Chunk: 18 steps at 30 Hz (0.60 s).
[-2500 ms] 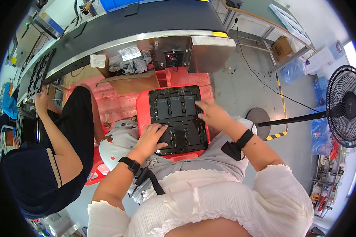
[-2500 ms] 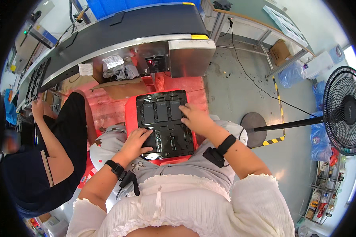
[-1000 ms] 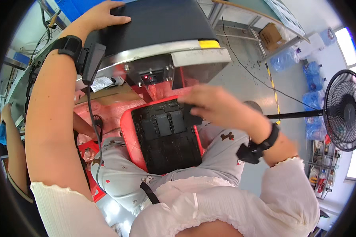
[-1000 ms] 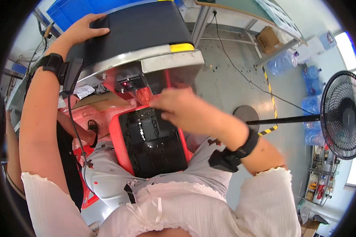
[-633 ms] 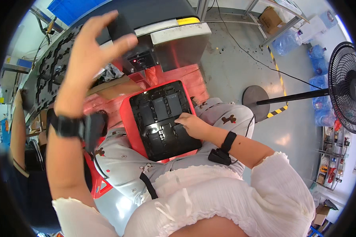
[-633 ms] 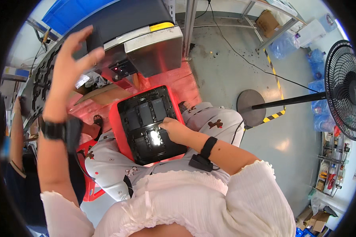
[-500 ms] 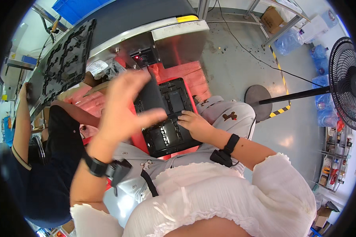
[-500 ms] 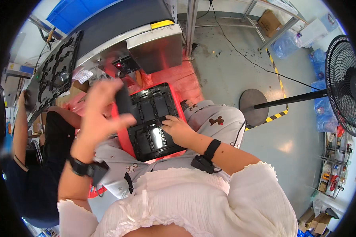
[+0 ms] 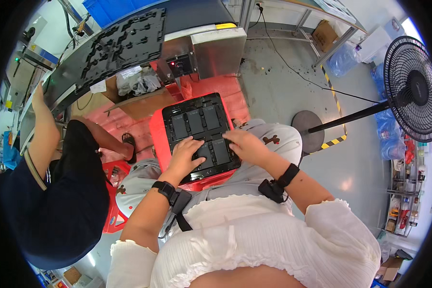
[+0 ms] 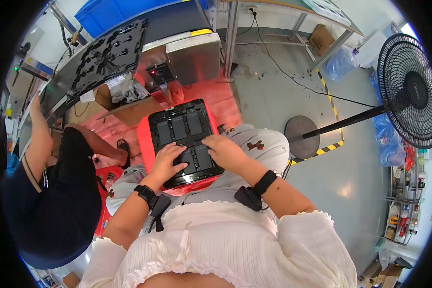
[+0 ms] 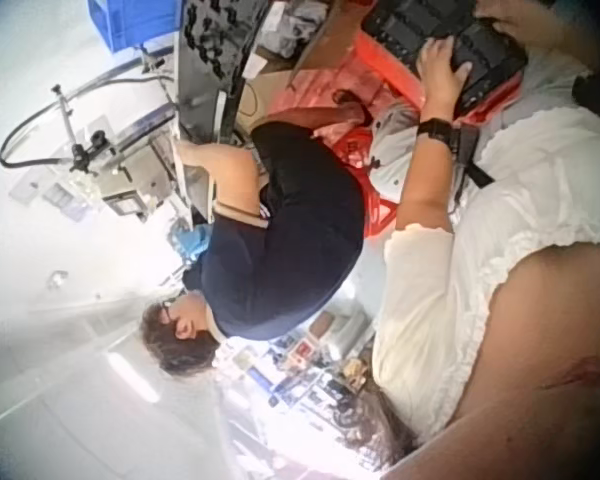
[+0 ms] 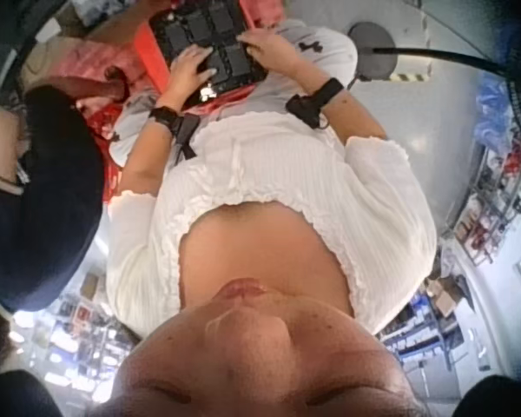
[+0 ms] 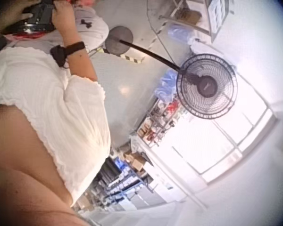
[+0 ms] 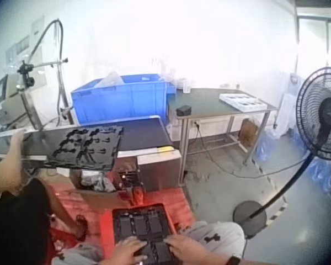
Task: Placing small electronic components from a conveyor belt into a plastic tray.
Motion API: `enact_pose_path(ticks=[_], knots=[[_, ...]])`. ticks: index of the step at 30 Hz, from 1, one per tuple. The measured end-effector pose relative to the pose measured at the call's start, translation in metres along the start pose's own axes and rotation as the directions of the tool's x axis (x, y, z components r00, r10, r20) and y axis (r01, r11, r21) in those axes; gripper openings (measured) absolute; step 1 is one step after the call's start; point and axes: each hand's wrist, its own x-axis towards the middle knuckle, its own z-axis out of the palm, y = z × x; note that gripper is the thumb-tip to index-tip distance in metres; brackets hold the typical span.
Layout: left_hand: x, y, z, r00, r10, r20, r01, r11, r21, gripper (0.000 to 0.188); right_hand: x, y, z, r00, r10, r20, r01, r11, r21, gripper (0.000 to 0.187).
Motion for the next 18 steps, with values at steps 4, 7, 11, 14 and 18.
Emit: enact_pose_path(ticks=[4, 7, 11, 14, 18], knots=[[-0.013, -0.009, -0.007, 0.999, 0.020, 0.028, -0.016, 0.990, -0.139, 0.043, 0.058, -0.047, -0.054, 0.908, -0.254, -0.334, 0.271, 0.963, 0.005, 0.031], [-0.023, -0.005, -0.027, 0.993, -0.061, -0.097, 0.028, 0.950, -0.312, 0.037, 0.109, -0.083, -0.099, 0.763, -0.478, -0.435, 0.401, 0.878, -0.262, 0.042], [-0.033, -0.006, -0.057, 0.929, -0.356, -0.100, 0.206, 0.724, -0.658, 0.034, 0.168, -0.091, -0.119, 0.691, -0.581, -0.430, 0.336, 0.785, -0.520, 0.053], [-0.044, -0.001, -0.080, 0.870, -0.483, -0.098, 0.210, 0.544, -0.812, 0.040, 0.194, -0.067, -0.106, 0.836, -0.474, -0.275, 0.169, 0.701, -0.693, 0.056], [-0.055, 0.003, -0.088, 0.839, -0.527, -0.133, 0.058, 0.330, -0.942, 0.054, 0.156, -0.101, -0.068, 0.860, -0.480, -0.173, 0.198, 0.626, -0.755, 0.032]])
